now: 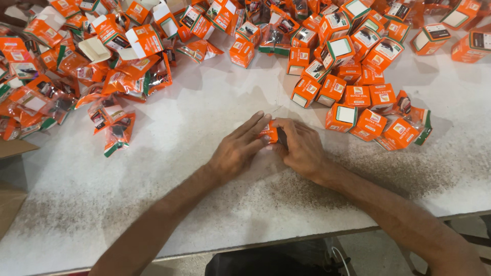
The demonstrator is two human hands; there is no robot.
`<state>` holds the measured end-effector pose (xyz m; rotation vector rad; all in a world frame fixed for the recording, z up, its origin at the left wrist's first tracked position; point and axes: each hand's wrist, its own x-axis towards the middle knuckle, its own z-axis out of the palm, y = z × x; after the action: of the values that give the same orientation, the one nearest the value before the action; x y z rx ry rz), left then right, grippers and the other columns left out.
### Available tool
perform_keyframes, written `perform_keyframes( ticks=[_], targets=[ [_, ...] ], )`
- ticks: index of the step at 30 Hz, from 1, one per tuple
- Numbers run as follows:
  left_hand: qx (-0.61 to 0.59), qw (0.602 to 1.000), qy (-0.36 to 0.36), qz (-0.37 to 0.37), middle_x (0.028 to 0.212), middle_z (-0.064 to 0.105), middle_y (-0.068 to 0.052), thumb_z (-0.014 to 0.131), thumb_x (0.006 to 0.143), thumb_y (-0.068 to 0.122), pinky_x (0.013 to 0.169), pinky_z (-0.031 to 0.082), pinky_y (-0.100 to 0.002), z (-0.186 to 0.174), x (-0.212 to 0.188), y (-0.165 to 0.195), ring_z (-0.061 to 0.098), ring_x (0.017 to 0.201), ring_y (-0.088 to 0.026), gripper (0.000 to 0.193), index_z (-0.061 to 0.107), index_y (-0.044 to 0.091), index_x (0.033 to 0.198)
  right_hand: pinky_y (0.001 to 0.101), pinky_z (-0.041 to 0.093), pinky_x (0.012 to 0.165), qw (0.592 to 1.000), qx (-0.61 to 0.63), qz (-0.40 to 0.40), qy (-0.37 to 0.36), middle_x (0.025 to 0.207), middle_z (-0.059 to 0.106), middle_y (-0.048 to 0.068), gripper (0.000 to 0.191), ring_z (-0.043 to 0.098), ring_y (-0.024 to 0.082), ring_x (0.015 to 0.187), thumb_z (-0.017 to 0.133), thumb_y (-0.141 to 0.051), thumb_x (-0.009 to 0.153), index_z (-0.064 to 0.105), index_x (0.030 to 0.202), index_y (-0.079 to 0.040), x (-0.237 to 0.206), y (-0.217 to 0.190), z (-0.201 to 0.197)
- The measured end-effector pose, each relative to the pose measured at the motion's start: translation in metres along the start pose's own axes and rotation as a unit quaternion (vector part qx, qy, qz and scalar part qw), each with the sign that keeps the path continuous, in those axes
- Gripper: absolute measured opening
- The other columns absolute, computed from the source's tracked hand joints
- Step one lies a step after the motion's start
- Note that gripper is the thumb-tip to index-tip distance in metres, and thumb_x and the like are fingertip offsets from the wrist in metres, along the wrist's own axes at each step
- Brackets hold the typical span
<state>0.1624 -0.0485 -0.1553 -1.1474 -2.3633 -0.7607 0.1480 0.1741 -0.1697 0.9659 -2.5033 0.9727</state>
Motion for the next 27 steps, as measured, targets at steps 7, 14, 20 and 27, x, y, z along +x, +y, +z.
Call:
perform_keyframes(
  ticks=[7,14,20,27],
  targets=[
    [0.0,1.0,0.011,0.006,0.151,0.051,-0.024,0.07,0.082,0.0,0.122,0.034,-0.058,-0.002,0.002,-0.003,0.045,0.145,-0.041,0.032,0.064,0.002,0.114,0.0504,0.048,0.103,0.997,-0.015,-0.065,-0.029,0.139,0.056,0.021,0.068,0.058,0.043,0.125,0.07,-0.004,0.072,0.048,0.136,-0.007,0.003,0.011,-0.001],
    [0.055,0.968,0.22,-0.105,0.149,0.054,-0.023,0.069,0.096,0.006,0.115,0.042,-0.053,-0.004,0.068,-0.081,0.051,0.139,-0.044,0.041,0.056,-0.002,0.134,0.065,0.027,0.128,0.945,-0.195,-0.069,0.253,0.164,0.019,0.028,0.077,0.025,0.05,0.154,0.068,-0.04,0.102,0.024,0.159,-0.011,0.03,0.04,-0.036],
    [0.086,0.964,0.1,-0.231,0.144,0.05,-0.027,0.08,0.081,0.029,0.083,0.051,-0.056,0.003,0.158,-0.141,0.058,0.114,-0.048,0.071,0.048,0.006,0.14,0.0645,0.026,0.124,0.975,-0.142,-0.172,0.01,0.163,0.029,0.023,0.065,0.029,0.044,0.153,0.065,-0.041,0.102,0.039,0.155,-0.016,0.024,0.019,-0.007],
    [0.088,0.935,0.225,-0.261,0.125,0.067,-0.014,0.068,0.099,0.024,0.089,0.057,-0.051,0.045,0.139,-0.107,0.069,0.109,-0.039,0.04,0.059,0.015,0.137,0.0695,0.024,0.117,0.941,-0.336,-0.038,-0.001,0.143,0.052,0.012,0.05,0.041,0.041,0.142,0.067,-0.044,0.092,0.065,0.127,-0.009,0.029,0.038,-0.041]
  ],
)
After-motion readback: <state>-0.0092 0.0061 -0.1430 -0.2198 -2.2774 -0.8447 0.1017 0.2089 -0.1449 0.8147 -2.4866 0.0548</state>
